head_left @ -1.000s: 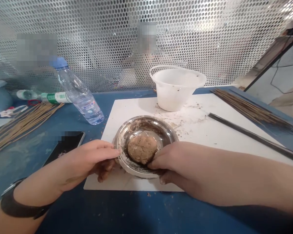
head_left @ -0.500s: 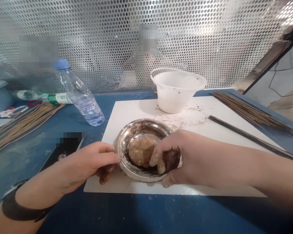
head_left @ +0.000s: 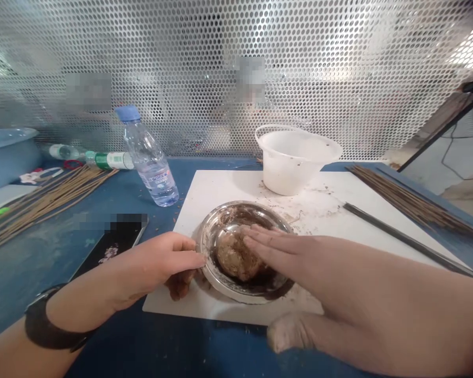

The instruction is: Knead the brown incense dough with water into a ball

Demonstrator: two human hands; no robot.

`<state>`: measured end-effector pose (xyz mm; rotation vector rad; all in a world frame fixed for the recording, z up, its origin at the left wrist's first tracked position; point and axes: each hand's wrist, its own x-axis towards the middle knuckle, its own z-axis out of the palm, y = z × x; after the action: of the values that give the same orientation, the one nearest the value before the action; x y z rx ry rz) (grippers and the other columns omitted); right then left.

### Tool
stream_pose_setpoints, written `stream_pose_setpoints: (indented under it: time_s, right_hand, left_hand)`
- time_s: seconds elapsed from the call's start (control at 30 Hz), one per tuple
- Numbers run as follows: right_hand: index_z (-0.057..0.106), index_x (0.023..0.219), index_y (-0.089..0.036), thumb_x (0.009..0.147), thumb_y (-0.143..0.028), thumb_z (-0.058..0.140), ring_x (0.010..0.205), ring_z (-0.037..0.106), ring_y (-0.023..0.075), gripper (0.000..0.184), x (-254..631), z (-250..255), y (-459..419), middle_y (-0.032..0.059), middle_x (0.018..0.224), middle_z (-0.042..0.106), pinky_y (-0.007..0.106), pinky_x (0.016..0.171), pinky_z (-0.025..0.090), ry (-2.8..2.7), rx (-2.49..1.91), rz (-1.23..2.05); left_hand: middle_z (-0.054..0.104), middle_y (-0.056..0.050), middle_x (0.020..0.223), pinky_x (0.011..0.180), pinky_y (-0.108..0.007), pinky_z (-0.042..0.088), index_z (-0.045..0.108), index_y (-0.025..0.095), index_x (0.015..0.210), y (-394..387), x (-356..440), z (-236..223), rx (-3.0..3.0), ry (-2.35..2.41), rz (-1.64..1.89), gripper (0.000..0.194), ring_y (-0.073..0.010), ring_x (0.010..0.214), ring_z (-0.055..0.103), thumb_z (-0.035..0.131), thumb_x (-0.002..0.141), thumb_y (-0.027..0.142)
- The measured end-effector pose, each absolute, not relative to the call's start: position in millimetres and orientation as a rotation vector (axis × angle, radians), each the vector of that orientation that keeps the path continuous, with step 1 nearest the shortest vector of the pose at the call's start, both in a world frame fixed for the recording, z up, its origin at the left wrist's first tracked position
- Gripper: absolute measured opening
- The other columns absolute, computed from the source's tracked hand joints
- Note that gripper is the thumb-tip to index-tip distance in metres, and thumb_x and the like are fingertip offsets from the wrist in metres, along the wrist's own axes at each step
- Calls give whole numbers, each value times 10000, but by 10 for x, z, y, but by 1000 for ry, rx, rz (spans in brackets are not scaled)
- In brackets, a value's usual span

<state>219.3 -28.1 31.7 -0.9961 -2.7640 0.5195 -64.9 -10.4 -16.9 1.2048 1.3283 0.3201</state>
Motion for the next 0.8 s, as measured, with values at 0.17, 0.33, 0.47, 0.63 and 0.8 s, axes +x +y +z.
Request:
stream_pose_setpoints:
  time_s: [0.17, 0.33, 0.47, 0.63, 0.8]
  right_hand:
    - [471, 1537, -177, 963, -447, 572, 1414, 492, 368, 643, 2137, 239, -320, 145, 1529, 528, 519, 1125, 479, -2658, -1011, 284]
    - [532, 1488, -177, 995, -408, 509, 1359, 558, 327, 545, 1987, 144, -367, 136, 1495, 569, 480, 1125, 483, -2733, -1058, 509]
    - [699, 1211, -234, 1037, -409, 463, 1094, 699, 271, 341, 1993, 168, -202, 97, 1207, 736, 426, 958, 568, -2606, -1065, 641]
    - [577, 1395, -133, 1047, -473, 420, 1319, 559, 316, 511, 2004, 58, 139, 181, 1415, 610, 483, 1091, 455, -2710, -871, 543]
    - [643, 1279, -143, 1009, -548, 468, 878, 697, 265, 517, 1995, 114, 24, 137, 1053, 750, 392, 804, 532, -2829, -997, 690]
  left_hand:
    - [576, 4, 566, 543, -281, 436, 600, 162, 642, -123, -611, -138, 1208, 1324, 320, 288, -144, 512, 562, 692, 754, 412]
    - [584, 0, 549, 560, -287, 425, 587, 171, 642, -134, -586, -93, 1233, 1369, 304, 248, -156, 531, 571, 677, 742, 379]
    - [604, -10, 577, 591, -302, 450, 619, 167, 696, -110, -619, -114, 1221, 1349, 299, 291, -167, 567, 583, 691, 767, 440]
    - [699, -57, 786, 705, -349, 513, 653, 166, 870, -74, -594, -195, 1211, 1399, 520, 437, -209, 718, 664, 623, 844, 602]
    - [732, -112, 1134, 891, -372, 523, 685, 186, 1132, -62, -594, -156, 1362, 1438, 752, 460, -263, 1021, 683, 657, 858, 555]
